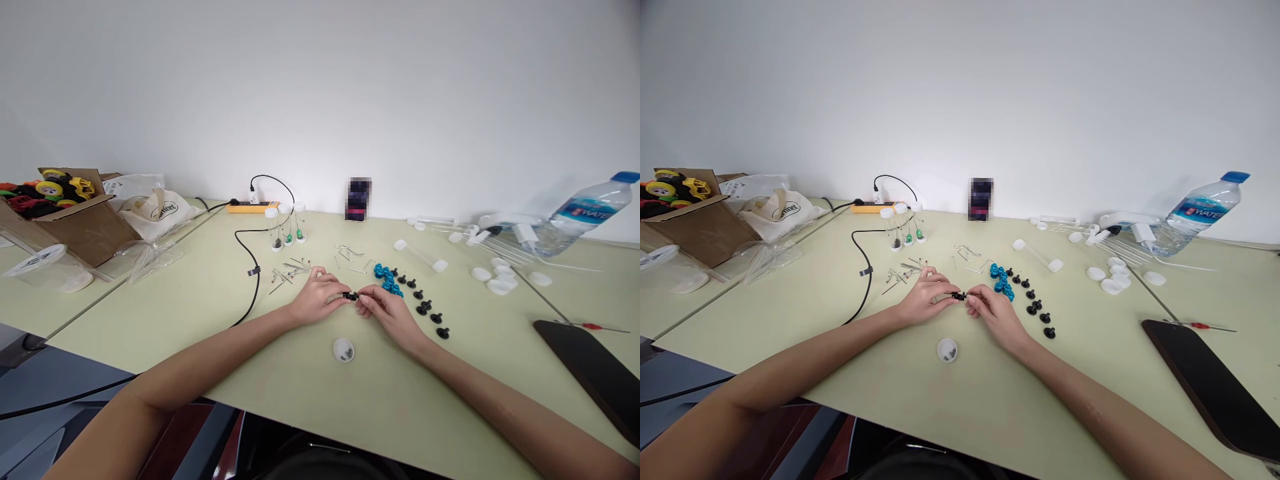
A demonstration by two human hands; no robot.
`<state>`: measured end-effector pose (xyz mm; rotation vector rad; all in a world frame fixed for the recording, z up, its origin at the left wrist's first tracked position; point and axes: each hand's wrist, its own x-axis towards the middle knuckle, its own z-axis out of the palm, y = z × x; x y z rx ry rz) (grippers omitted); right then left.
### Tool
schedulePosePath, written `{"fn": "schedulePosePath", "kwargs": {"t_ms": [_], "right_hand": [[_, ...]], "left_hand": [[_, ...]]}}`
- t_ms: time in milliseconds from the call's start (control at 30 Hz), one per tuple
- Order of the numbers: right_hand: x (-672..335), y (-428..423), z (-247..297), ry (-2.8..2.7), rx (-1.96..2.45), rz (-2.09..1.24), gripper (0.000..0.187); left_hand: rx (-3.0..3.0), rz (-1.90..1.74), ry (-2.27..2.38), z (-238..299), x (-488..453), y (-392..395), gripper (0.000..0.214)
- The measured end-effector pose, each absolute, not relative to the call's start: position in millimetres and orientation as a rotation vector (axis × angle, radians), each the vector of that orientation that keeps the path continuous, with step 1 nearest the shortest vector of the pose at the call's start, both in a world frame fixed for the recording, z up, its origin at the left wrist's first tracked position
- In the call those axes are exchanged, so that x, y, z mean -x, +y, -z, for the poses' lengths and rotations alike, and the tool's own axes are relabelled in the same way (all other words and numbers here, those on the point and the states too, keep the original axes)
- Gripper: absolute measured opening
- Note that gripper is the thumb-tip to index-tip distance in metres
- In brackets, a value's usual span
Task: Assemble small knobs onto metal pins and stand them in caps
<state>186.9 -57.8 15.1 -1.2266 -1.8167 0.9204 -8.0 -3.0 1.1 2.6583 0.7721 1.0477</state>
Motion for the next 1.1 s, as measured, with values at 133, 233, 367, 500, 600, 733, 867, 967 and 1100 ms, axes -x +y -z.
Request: {"fn": "schedulePosePath", "kwargs": {"t_ms": [133,233,367,500,600,733,867,967,1100], "right_hand": [[-187.5,-57.9,-16.1,-1.842,1.225,-0.914,0.026],[-188.3,-57.7,-15.3,-1.853,1.260,-0.896,0.022],[-189.5,-57.1,-12.5,-1.862,1.263,-0.832,0.017],[-190.3,-57.1,-10.7,-1.886,1.243,-0.723,0.013],[-190.4,-57.0,-10.0,-1.878,1.235,-0.680,0.013],[-190.4,-56.7,-10.0,-1.845,1.252,-0.737,0.016],[-190.3,-57.1,-12.5,-1.840,1.285,-0.816,0.020],[-190.2,-58.0,-15.7,-1.868,1.312,-0.819,0.022],[-189.7,-58.6,-18.1,-1.905,1.325,-0.798,0.024]], "left_hand": [[-2.665,-1.066,0.735,0.1,7.8,-2.4,0.025],[-2.683,-1.077,0.718,1.2,8.0,-1.4,0.024],[-2.707,-1.061,0.715,1.0,8.7,-1.1,0.025],[-2.701,-1.048,0.697,0.5,8.7,-1.4,0.025],[-2.694,-1.055,0.686,0.6,8.5,-1.1,0.024],[-2.688,-1.037,0.710,-0.4,9.0,-1.1,0.026],[-2.679,-1.013,0.718,-1.9,9.6,-1.5,0.026],[-2.673,-1.012,0.710,-1.8,9.6,-1.5,0.025],[-2.667,-1.023,0.701,-1.2,9.2,-1.5,0.025]]}}
